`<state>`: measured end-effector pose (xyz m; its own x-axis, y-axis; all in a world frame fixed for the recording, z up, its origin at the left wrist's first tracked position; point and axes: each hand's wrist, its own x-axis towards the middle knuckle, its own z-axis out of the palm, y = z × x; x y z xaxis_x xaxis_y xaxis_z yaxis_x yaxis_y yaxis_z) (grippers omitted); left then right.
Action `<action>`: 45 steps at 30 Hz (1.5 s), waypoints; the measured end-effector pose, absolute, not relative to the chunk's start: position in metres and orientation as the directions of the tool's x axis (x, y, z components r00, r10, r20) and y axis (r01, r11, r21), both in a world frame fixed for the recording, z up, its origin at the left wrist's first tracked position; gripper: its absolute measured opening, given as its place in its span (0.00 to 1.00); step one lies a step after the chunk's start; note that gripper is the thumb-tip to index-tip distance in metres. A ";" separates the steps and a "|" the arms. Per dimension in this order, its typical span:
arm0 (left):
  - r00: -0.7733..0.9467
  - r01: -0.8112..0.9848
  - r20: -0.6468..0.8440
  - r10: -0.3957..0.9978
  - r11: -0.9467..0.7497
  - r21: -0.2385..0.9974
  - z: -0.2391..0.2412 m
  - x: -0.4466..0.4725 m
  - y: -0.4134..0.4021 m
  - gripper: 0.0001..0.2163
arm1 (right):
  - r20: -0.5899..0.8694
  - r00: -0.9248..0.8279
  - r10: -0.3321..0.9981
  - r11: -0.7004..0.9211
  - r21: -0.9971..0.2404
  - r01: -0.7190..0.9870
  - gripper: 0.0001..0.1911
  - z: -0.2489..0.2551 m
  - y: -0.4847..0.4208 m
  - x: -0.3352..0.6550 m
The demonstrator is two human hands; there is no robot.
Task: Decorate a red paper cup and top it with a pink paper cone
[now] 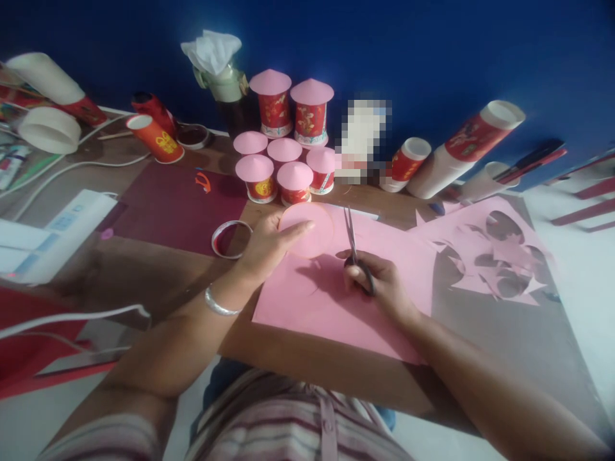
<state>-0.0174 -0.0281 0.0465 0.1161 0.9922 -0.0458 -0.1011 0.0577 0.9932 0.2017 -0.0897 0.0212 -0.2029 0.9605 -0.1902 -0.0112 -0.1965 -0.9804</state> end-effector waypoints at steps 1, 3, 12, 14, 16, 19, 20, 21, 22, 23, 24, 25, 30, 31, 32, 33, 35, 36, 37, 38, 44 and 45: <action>0.115 -0.110 -0.057 0.992 0.070 0.992 0.047 -0.017 -0.029 0.16 | -0.187 -0.190 0.964 -0.195 -0.980 -0.025 0.19 0.020 -0.090 0.202; 0.121 -0.116 -0.069 0.990 0.084 0.990 0.046 -0.016 -0.030 0.16 | -0.181 -0.150 0.972 -0.192 -0.979 -0.064 0.19 0.018 -0.089 0.202; 0.239 0.049 -0.055 0.969 0.045 0.998 0.037 -0.005 -0.040 0.15 | -0.183 -0.041 0.982 -0.187 -0.938 -0.293 0.22 0.017 -0.083 0.194; 0.285 0.107 -0.096 0.954 0.068 0.992 0.036 -0.002 -0.043 0.16 | -0.198 -0.030 0.980 -0.198 -0.935 -0.296 0.22 0.017 -0.082 0.193; 0.307 0.154 -0.143 0.941 0.099 0.983 0.036 0.001 -0.046 0.16 | -0.220 -0.019 0.975 -0.217 -0.938 -0.271 0.21 0.017 -0.082 0.194; 0.306 0.182 -0.169 0.937 0.117 0.976 0.035 0.002 -0.047 0.17 | -0.242 -0.012 0.970 -0.238 -0.945 -0.222 0.20 0.016 -0.082 0.196; 0.298 0.187 -0.156 0.942 0.103 0.977 0.035 0.002 -0.047 0.17 | -0.242 -0.008 0.970 -0.239 -0.949 -0.207 0.20 0.016 -0.082 0.197; 0.281 0.183 -0.128 0.951 0.077 0.980 0.035 0.001 -0.046 0.18 | -0.240 -0.002 0.971 -0.236 -0.952 -0.196 0.20 0.016 -0.082 0.198; 0.253 0.169 -0.086 0.963 0.044 0.985 0.035 0.000 -0.044 0.19 | -0.237 0.002 0.971 -0.232 -0.954 -0.191 0.20 0.016 -0.081 0.198; 0.218 0.147 -0.042 0.975 0.010 0.989 0.034 -0.001 -0.042 0.19 | -0.236 0.005 0.972 -0.231 -0.954 -0.192 0.20 0.016 -0.081 0.199; 0.179 0.118 -0.006 0.984 -0.015 0.993 0.033 -0.003 -0.040 0.19 | -0.238 0.006 0.971 -0.232 -0.952 -0.200 0.20 0.016 -0.081 0.199; 0.143 0.087 0.013 0.990 -0.026 0.996 0.032 -0.005 -0.038 0.19 | -0.242 0.005 0.970 -0.236 -0.949 -0.211 0.20 0.016 -0.080 0.199; 0.043 -0.066 0.019 0.999 -0.017 0.998 0.025 -0.010 -0.028 0.15 | -0.276 0.008 0.961 -0.263 -0.924 -0.278 0.18 0.016 -0.079 0.199; 0.044 -0.092 0.032 0.999 -0.027 0.995 0.024 -0.010 -0.027 0.13 | -0.284 0.007 0.959 -0.270 -0.920 -0.283 0.18 0.016 -0.079 0.200; 0.049 -0.114 0.046 0.998 -0.040 0.993 0.023 -0.009 -0.027 0.13 | -0.289 0.007 0.957 -0.276 -0.919 -0.281 0.18 0.017 -0.079 0.200; 0.057 -0.129 0.055 0.997 -0.047 0.991 0.022 -0.009 -0.026 0.16 | -0.294 0.006 0.956 -0.280 -0.919 -0.276 0.18 0.017 -0.079 0.200; 0.069 -0.152 0.045 0.997 -0.034 0.988 0.022 -0.007 -0.027 0.19 | -0.289 0.008 0.957 -0.276 -0.924 -0.265 0.18 0.018 -0.078 0.201; 0.085 -0.161 0.024 0.996 -0.010 0.987 0.022 -0.007 -0.028 0.18 | -0.280 0.011 0.960 -0.268 -0.928 -0.259 0.17 0.018 -0.078 0.201; 0.115 -0.168 -0.003 0.993 0.022 0.985 0.023 -0.006 -0.029 0.18 | -0.271 0.013 0.963 -0.259 -0.932 -0.253 0.17 0.018 -0.078 0.201; 0.154 -0.168 -0.025 0.988 0.052 0.984 0.024 -0.006 -0.030 0.18 | -0.262 0.013 0.965 -0.251 -0.936 -0.245 0.17 0.018 -0.077 0.201; 0.375 -0.048 -0.069 0.925 0.093 0.994 0.028 0.000 -0.041 0.20 | -0.242 0.032 0.970 -0.228 -0.943 -0.243 0.17 0.015 -0.078 0.199; 0.368 -0.036 -0.082 0.926 0.102 0.994 0.028 0.002 -0.043 0.20 | -0.248 0.036 0.968 -0.233 -0.943 -0.239 0.19 0.015 -0.079 0.198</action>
